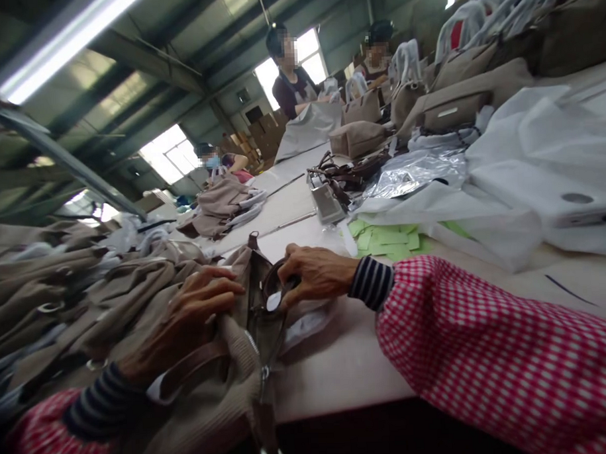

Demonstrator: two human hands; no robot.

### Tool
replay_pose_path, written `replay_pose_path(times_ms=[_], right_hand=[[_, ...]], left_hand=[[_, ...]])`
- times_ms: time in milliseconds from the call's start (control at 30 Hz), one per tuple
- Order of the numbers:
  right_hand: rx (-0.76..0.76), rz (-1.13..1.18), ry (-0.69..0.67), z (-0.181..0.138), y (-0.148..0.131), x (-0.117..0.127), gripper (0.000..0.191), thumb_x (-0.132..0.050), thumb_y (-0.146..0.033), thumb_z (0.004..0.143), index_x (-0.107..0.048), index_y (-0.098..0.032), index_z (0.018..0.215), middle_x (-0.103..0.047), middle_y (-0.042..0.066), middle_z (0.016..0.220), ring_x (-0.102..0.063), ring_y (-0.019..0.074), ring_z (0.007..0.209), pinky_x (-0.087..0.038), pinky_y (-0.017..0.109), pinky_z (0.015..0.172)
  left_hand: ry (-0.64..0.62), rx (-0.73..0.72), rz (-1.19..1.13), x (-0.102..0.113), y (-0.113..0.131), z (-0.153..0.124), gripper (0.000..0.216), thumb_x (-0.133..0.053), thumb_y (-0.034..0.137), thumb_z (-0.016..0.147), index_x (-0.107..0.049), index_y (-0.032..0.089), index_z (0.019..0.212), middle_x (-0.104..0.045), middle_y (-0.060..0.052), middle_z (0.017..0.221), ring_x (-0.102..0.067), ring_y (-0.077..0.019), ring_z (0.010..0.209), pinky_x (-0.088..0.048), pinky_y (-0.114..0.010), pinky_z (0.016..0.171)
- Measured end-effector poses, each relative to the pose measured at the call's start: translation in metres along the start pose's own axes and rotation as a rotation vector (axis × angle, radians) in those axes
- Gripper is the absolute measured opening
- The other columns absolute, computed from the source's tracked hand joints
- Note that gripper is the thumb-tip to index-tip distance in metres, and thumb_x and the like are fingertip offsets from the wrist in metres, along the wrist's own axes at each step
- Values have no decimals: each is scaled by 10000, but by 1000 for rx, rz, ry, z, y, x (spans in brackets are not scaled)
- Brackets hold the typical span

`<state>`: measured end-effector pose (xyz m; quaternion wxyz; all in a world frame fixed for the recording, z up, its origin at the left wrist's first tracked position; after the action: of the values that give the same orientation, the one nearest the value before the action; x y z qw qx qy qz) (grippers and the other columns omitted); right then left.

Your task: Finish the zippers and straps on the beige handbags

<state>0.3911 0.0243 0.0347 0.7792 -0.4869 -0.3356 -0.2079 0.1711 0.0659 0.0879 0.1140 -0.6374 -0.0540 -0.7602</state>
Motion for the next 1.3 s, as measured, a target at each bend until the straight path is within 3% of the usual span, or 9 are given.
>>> replay_pose_path(times_ms=[100,267,400,567,767,867,1033,1133,1300], right_hand=[[-1,-13,47,13,-16,7,292,-832,-486,793,-819,-204,869,-633,50,979,-599,173,812,-427,276,723],[137,-369,-173,30,-38,-34,265,-700,-387,859,-793,-140,890,-687,110,956,-611,194,729,-358,289,582],[103,-405,-189,29,-35,-44,316,-677,-435,880,-769,-135,838,-704,123,944,-647,207,734,-370,288,578],[142,-317,-164,34,-51,-38,237,-644,-355,908,-745,-142,933,-701,120,1022,-636,196,751,-386,284,591],[174,-386,-163,41,-38,-75,275,-633,-366,969,-718,-152,1120,-640,171,1167,-596,274,974,-459,365,741],[182,-395,-127,34,-31,-86,388,-600,-418,981,-666,-166,1269,-605,188,1227,-546,325,1069,-463,411,767],[166,-165,-106,29,-31,-77,510,-680,-438,923,-594,-181,1354,-615,135,1180,-550,286,1013,-448,403,810],[122,-43,-102,30,-29,-66,582,-781,-369,840,-582,-139,1337,-625,130,1201,-566,276,1043,-452,378,845],[110,-109,15,25,-28,-59,269,-701,-217,890,-654,-99,1127,-659,121,1143,-574,255,1057,-447,355,880]], left_hand=[[19,-61,-6,1,8,2,223,-483,60,938,-640,200,865,-721,-60,1044,-543,-258,1145,-433,-426,1005],[111,-89,28,26,8,6,260,-459,27,956,-558,176,768,-656,-59,924,-544,-224,971,-460,-380,859],[180,-111,80,51,3,3,226,-518,14,936,-564,185,795,-659,-46,1004,-535,-226,1035,-448,-374,891],[176,-105,45,35,7,10,240,-486,1,933,-572,193,818,-695,-44,1077,-543,-241,1098,-454,-400,927],[215,-76,105,28,5,13,273,-488,-36,870,-607,202,810,-712,-41,1138,-557,-252,1132,-453,-430,951],[210,-48,114,30,4,11,285,-490,-15,886,-641,209,796,-717,-39,1160,-555,-256,1155,-448,-442,967],[255,26,-26,30,4,10,322,-488,32,925,-677,216,740,-713,-33,1173,-559,-237,1154,-468,-414,995],[285,114,-129,33,-3,-2,315,-470,11,857,-655,217,706,-707,-21,1165,-584,-225,1147,-474,-383,978],[434,312,-217,41,-16,-28,286,-500,19,801,-660,229,690,-677,19,1256,-639,-205,1158,-447,-381,1095]])
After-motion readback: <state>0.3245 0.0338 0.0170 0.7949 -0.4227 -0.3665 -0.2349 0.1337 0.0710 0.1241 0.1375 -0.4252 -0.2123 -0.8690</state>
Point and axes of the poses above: each hand's wrist, its own z-axis towards the middle knuckle, its own x-axis out of the back of the hand, y = z × x, the point moved 4 cm from there along z, towards the middle knuckle
